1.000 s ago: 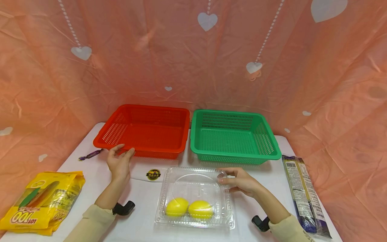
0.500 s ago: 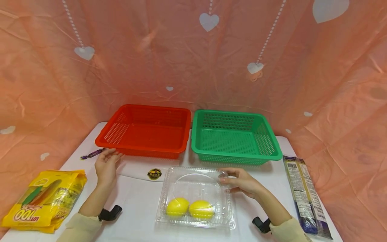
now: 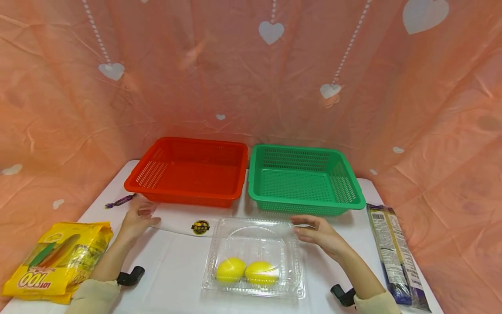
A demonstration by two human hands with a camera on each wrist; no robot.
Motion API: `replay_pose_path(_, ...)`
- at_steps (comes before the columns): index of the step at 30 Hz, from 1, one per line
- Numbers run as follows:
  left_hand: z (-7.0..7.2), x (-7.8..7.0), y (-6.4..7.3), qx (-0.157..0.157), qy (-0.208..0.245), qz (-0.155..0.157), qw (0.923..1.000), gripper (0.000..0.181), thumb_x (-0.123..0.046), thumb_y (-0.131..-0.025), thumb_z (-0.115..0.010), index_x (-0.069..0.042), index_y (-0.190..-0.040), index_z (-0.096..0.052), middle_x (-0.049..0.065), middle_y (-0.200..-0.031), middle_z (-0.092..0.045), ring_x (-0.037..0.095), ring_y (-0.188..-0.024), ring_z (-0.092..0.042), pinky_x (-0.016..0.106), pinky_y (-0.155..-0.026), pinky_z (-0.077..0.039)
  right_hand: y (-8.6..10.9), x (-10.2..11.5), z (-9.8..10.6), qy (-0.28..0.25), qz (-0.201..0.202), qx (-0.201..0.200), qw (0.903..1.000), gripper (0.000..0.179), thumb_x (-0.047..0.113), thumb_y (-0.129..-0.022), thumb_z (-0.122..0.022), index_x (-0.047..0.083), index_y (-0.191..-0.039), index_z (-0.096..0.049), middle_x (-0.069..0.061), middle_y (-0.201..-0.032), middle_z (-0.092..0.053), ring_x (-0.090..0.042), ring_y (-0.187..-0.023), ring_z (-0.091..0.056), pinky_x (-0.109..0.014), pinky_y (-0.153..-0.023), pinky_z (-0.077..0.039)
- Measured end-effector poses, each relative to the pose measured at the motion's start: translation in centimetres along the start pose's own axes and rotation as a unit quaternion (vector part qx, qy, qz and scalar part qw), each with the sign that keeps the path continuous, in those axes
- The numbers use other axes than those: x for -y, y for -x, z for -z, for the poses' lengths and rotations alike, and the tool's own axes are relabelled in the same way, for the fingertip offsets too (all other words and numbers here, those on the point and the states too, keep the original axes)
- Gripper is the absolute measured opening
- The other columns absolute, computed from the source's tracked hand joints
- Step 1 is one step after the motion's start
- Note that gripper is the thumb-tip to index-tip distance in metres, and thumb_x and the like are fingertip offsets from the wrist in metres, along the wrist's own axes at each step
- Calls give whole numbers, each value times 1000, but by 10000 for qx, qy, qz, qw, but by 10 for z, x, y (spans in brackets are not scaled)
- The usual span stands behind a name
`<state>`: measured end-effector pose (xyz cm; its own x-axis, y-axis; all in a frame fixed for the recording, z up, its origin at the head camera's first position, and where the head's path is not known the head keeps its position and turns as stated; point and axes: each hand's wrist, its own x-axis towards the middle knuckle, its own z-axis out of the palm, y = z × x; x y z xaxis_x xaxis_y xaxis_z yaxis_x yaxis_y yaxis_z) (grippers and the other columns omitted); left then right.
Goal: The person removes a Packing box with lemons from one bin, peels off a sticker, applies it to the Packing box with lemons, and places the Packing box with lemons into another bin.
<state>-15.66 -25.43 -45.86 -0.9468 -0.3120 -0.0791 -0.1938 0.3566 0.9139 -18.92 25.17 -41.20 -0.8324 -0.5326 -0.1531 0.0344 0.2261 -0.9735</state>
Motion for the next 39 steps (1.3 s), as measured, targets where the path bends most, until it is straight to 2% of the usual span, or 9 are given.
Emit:
replay_pose_path(4,0,2,-1,391,-111,-236,9989,56,7,-81,-71,18,-130,-47,37,-128,-49,48,-118,-46,55,-105,-40,2,-2,0,-43,102,-15,9999,56,10,-100,-59,-18,-142,-36,-33,-144,-42,-3,-114,-58,-30,-96,-52)
replay_pose_path(9,2,-2,4,363,-649,-624,9953,36,6,-80,-74,14,-114,-64,29,-113,-60,37,-100,-52,35,-81,-48,3,-2,0,-87,186,-57,9998,54,9,-100,-58,-19,-141,-36,-28,-140,-47,-4,-114,-58,-31,-96,-52)
replay_pose_path(13,7,-10,9,384,-1155,-1082,9866,29,4,-80,-74,8,-108,-69,24,-106,-65,28,-80,-52,27,-62,-45,3,-1,0,-161,176,-132,9996,53,9,-100,-58,-19,-140,-37,-24,-139,-49,-4,-115,-58,-32,-97,-51)
replay_pose_path(20,23,-32,27,565,-1344,-1767,9734,29,4,-81,-74,5,-110,-70,22,-111,-61,31,-88,-53,30,-73,-46,5,5,0,-266,357,-121,9989,50,9,-101,-56,-19,-139,-38,-5,-130,-58,-8,-117,-58,-35,-99,-51)
replay_pose_path(24,41,-51,46,608,-1215,-1994,9704,32,1,-83,-75,3,-114,-70,25,-124,-54,37,-104,-54,16,-80,-45,5,11,-1,-104,510,-241,9984,47,8,-101,-57,-17,-138,-41,-2,-126,-61,-13,-119,-59,-33,-97,-52)
replay_pose_path(28,60,-76,68,367,-1218,-2411,9621,33,-2,-84,-77,-2,-117,-71,16,-123,-57,26,-104,-55,8,-78,-43,5,21,-5,258,679,-405,9965,45,8,-100,-59,-14,-137,-46,0,-126,-62,-13,-117,-59,-26,-95,-51)
replay_pose_path(32,72,-98,88,259,-643,-2968,9524,38,6,-82,-76,-1,-119,-69,3,-108,-56,12,-93,-50,14,-69,-52,4,35,-16,542,892,-500,9933,44,10,-100,-60,-12,-137,-49,0,-127,-62,-9,-116,-59,-20,-94,-49)
replay_pose_path(35,72,-109,101,384,-12,-3162,9479,43,15,-80,-74,3,-120,-67,4,-110,-54,12,-92,-51,20,-63,-56,3,45,-30,538,1160,-399,9910,42,8,-99,-60,-10,-136,-51,-4,-130,-61,-10,-118,-59,-22,-95,-49)
replay_pose_path(39,60,-116,110,669,820,-3283,9386,45,20,-79,-71,7,-121,-65,9,-114,-53,15,-94,-56,20,-64,-57,-1,54,-54,-286,1705,224,9847,38,1,-99,-57,-6,-136,-51,-10,-135,-59,-22,-123,-58,-33,-100,-50)
